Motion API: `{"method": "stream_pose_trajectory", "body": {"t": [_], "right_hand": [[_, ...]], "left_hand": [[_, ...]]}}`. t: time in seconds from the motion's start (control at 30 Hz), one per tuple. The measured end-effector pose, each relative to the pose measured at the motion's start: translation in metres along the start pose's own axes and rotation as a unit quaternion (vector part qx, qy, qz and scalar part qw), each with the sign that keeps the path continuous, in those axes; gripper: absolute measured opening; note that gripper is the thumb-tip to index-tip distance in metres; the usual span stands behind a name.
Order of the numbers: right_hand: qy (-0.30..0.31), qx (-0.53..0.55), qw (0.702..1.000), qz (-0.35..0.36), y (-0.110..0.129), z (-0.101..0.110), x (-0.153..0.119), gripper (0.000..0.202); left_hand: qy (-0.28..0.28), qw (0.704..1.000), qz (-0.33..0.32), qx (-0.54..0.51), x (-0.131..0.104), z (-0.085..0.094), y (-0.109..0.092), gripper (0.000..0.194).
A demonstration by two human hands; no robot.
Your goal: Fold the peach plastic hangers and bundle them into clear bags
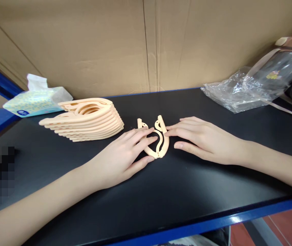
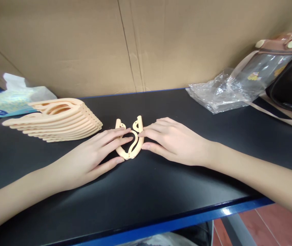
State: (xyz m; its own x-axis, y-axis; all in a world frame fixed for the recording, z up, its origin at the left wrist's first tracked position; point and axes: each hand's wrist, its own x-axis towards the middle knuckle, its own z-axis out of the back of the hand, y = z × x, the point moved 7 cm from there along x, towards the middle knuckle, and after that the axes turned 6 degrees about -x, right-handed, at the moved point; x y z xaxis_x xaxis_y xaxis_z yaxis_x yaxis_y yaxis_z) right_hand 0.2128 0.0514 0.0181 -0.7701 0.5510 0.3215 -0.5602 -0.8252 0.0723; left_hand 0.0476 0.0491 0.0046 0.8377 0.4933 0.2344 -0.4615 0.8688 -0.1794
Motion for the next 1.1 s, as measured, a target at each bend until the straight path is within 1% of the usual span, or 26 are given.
{"method": "stream_pose_trajectory", "body": {"t": [0.2,0.47,0.67,1.0,1.1], "right_hand": [[0.02,-0.014,0.999,0.023,0.0032,-0.0043,-0.0018,0.042],[0.044,-0.038,0.998,0.025,0.0051,-0.0089,-0.0028,0.047],[0.06,-0.022,0.998,0.014,0.004,-0.0095,-0.0032,0.046],[0.044,-0.01,0.999,-0.014,-0.0004,-0.0067,-0.0028,0.036],[0.036,-0.017,0.999,-0.012,-0.0004,-0.0062,-0.0033,0.04]], "left_hand": [[-0.003,1.0,-0.009,0.005,0.0002,0.0003,-0.0014,0.045],[0.001,1.0,0.004,-0.006,-0.0021,-0.0007,0.0017,0.044],[-0.001,1.0,0.004,0.0,-0.0006,-0.0004,0.0007,0.045],[0.007,0.999,-0.016,0.031,-0.0012,-0.0028,-0.0004,0.047],[0.011,0.999,-0.015,0.029,-0.0012,-0.0036,0.0,0.046]]}}
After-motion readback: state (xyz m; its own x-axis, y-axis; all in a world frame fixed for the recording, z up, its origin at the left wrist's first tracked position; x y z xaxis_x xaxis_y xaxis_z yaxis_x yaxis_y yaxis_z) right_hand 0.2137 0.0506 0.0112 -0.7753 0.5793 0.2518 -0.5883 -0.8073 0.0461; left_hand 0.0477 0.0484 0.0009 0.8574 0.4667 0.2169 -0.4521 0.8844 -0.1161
